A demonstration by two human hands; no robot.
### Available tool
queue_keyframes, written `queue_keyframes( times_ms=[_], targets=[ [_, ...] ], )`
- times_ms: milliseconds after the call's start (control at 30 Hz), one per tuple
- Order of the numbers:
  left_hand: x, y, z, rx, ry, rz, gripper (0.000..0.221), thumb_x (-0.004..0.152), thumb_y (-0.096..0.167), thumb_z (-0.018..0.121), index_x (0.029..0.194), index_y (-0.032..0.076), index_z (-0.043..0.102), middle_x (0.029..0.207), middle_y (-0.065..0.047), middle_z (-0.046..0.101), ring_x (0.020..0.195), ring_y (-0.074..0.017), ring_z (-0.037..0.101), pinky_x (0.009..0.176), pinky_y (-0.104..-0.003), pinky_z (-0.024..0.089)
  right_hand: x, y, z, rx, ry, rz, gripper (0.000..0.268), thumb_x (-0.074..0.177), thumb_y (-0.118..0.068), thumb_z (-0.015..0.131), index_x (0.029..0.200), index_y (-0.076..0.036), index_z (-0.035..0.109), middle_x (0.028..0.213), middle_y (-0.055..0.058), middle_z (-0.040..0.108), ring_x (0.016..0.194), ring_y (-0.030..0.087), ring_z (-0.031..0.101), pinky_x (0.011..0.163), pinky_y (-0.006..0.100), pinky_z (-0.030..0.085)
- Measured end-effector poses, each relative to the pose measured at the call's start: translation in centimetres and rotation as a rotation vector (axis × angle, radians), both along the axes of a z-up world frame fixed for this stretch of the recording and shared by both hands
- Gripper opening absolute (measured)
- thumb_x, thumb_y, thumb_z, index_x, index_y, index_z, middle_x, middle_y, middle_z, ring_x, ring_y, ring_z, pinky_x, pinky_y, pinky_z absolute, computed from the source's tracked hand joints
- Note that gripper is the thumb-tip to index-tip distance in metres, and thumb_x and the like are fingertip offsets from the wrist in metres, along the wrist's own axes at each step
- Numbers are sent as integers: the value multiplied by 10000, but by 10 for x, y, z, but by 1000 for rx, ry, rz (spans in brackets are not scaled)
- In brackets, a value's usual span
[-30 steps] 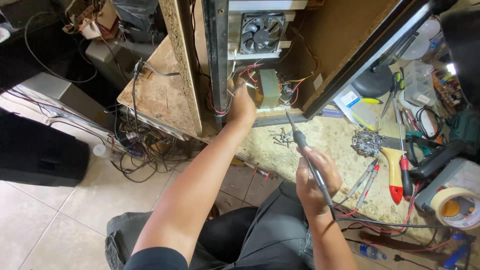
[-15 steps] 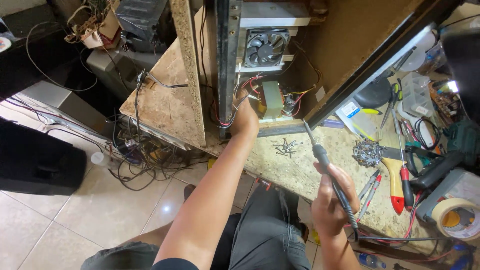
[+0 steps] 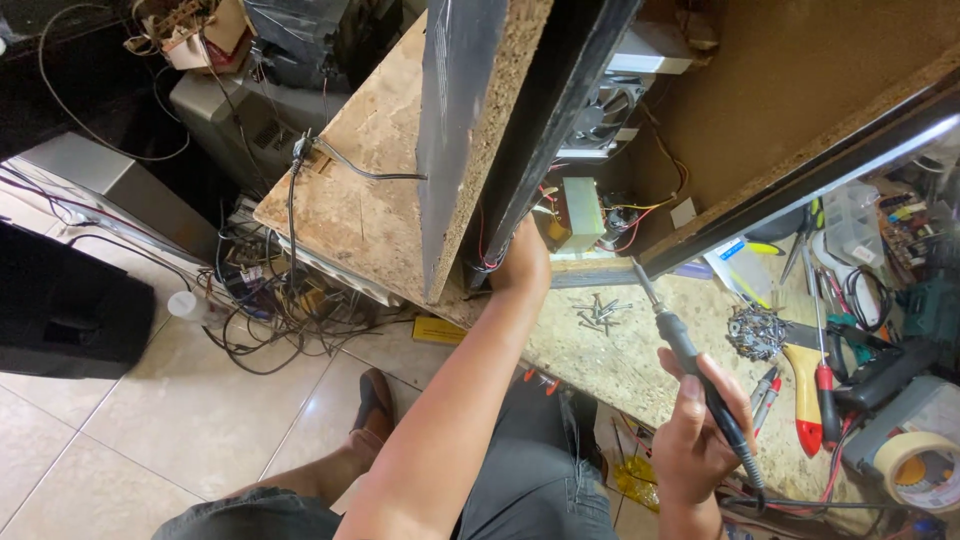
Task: Solder wires inside an electronic device on a workbench.
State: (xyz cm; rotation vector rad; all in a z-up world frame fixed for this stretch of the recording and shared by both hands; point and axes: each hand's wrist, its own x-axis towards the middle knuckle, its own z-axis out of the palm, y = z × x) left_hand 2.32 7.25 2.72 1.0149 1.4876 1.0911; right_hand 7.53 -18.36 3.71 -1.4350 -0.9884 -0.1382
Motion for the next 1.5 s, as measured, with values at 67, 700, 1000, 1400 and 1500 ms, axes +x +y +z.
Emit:
queue_keyframes(
  times_ms=[67, 700, 1000, 1400, 1500],
  targets=[
    [2, 2, -4, 31, 4, 6, 364, 967, 445, 513, 1102, 162, 699, 1215, -73, 706, 1080, -305, 633, 932, -457, 473, 6, 5, 5, -41, -25, 36, 192, 1075, -61, 555, 1263, -25, 554, 1108, 210, 696, 954, 373, 783, 805, 375, 656],
    [7, 1, -28, 529, 118, 105, 269, 1026, 259, 552, 1169, 66, 671, 1193, -154, 685, 1133, -308, 633, 997, -398, 502, 16, 25, 2, -35, -298, -126, 201, 1073, -100, 645, 1189, 62, 621, 928, 166, 698, 708, 182, 654, 601, 320, 527],
    [-16, -32, -26, 771, 1231, -483, 467, 831, 96, 680, 1270, 1, 552, 1234, -186, 639, 1252, -310, 538, 1187, -457, 361, 13, 1, -4, 41, -134, -20, 229, 1064, -78, 619, 1229, 66, 552, 1151, 275, 668, 966, 446, 754, 885, 531, 658],
    [-77, -59, -29, 1307, 791, -651, 17, 1011, -85, 584, 1022, -83, 572, 1385, -345, 520, 1346, -461, 547, 953, -417, 662, 11, -16, -19, 59, -101, 3, 228, 1085, -111, 578, 1230, 56, 523, 1178, 215, 583, 913, 458, 755, 835, 501, 651],
    [-94, -78, -39, 1320, 961, -412, 219, 997, 75, 548, 1160, 32, 689, 1177, -98, 661, 998, -269, 667, 711, -362, 581, 11, -20, -19, 79, -58, 0, 224, 1084, -118, 575, 1227, 36, 496, 1169, 231, 583, 893, 463, 744, 854, 531, 648]
  ],
)
